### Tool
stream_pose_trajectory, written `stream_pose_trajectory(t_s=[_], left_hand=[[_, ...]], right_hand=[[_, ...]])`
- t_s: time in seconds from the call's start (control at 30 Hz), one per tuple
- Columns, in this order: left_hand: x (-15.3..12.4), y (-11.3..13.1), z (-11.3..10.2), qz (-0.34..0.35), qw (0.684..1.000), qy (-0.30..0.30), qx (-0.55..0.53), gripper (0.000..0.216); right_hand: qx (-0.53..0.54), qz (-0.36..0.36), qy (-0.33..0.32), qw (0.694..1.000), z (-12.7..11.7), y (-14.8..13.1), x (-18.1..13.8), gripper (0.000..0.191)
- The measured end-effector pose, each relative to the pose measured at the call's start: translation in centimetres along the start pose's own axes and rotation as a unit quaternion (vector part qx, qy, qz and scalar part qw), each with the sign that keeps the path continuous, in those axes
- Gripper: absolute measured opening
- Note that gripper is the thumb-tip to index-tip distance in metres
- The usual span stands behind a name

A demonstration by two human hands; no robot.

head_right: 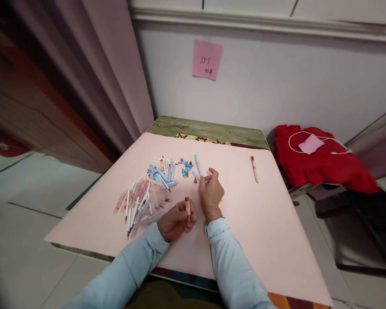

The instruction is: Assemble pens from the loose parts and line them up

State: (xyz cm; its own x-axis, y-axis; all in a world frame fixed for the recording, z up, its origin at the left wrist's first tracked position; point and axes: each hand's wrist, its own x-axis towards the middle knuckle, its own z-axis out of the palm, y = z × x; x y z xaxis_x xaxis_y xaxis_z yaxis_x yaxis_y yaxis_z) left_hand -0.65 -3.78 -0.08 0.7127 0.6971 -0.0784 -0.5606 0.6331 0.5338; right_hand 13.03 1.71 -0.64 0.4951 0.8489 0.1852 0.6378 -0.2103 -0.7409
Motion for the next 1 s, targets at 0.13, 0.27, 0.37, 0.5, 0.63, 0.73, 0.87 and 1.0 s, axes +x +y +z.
stream_pose_trajectory(t_s=[0.13, 0.27, 0.37, 0.5, 0.63, 0.73, 0.87, 1.0], left_hand=[[0.3, 0.4, 0.7, 0.024, 0.995, 0.096, -0.01, 0.032], [-0.3, 0.8, 1.5, 0.031, 0.988, 0.154, 0.005, 0.041], [-1.6, 1.5, 2.3, 0.028, 0.978, 0.199, 0.057, 0.037], [-3.3, 3.6, 3.1, 0.024, 0.956, 0.277, 0.096, 0.024], [-4.1, 6.4, 3.4, 0.068, 0.931, 0.355, 0.055, 0.014], [-4.6, 8.0, 3.0, 0.11, 0.919, 0.375, 0.047, 0.012], [-5.2, 9.2, 2.0, 0.146, 0.903, 0.403, 0.01, 0.005], [-5.2, 9.6, 1.5, 0.143, 0.883, 0.446, -0.015, 0.011]], right_hand=[[-0.149, 0.003, -0.063, 0.987, -0.1, -0.1, 0.3, 0.031], [-0.19, -0.021, -0.096, 0.977, -0.6, -0.3, 0.2, 0.027], [-0.201, -0.052, -0.119, 0.971, -1.6, -0.6, 0.6, 0.026], [-0.219, -0.047, -0.155, 0.962, -2.6, -1.5, 2.1, 0.024], [-0.17, -0.05, -0.166, 0.97, -2.5, -2.5, 3.3, 0.022], [-0.114, -0.067, -0.185, 0.974, -1.7, -3.0, 3.6, 0.022], [-0.103, -0.115, -0.191, 0.969, -0.3, -3.8, 3.4, 0.02], [-0.158, -0.191, -0.213, 0.945, 1.5, -5.1, 2.9, 0.02]])
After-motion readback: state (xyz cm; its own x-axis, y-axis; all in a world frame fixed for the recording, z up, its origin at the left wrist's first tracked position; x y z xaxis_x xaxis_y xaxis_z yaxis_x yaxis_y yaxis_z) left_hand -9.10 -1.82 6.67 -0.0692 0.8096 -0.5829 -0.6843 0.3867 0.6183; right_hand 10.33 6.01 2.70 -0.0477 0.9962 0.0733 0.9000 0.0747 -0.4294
